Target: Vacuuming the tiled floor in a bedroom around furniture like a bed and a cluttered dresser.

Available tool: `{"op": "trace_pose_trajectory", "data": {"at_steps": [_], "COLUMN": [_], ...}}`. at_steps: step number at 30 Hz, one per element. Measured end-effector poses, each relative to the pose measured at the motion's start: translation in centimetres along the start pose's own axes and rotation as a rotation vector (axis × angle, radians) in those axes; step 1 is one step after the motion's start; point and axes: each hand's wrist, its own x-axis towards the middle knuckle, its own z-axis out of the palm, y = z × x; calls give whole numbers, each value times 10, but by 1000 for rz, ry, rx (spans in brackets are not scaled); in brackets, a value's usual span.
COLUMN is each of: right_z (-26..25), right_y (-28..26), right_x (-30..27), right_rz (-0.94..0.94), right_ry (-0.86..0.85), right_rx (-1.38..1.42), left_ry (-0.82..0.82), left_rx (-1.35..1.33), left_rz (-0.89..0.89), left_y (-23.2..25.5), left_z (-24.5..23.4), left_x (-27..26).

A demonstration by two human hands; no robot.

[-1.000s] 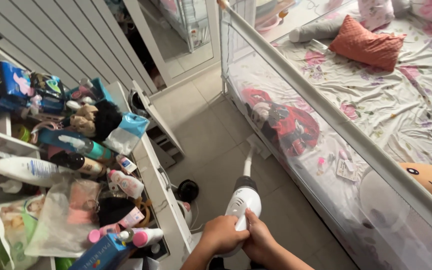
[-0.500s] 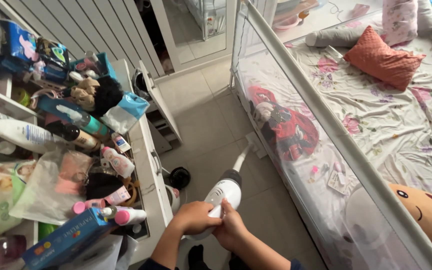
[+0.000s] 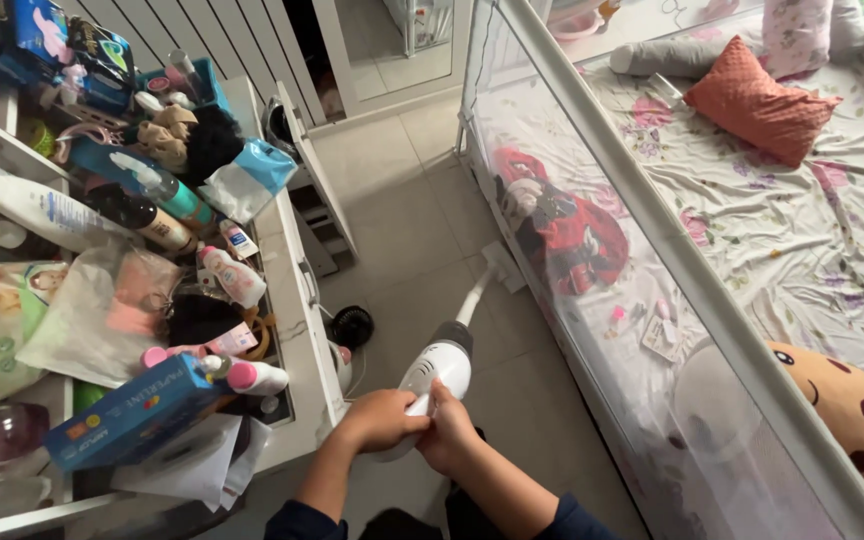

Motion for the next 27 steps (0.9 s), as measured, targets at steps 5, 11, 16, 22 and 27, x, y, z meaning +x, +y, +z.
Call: {"op": "trace_pose_trajectory", "data": {"at_steps": [5,11,16,22,27], "right_z": [-23,-85,-141,-176,-198], "right_y": [35,82,117,145,158], "right_x": [-7,15,17,8,0], "right_rz": [-39,-126,-193,-215,-189], "right_ry": [96,266,251,267,240], "right_rx": [-9,-132,-132,-144,-173], "left_ry": [39,96,93,73,56], "left_rx": [-43,-155,-405,-497,-577], "left_rz": [-5,0,-17,-4,-28], "left_y": [-23,-53,-60,-70,-60], "left_z": [60,154,220,271,279], "left_x": [-1,7,-11,-24,-57]}}
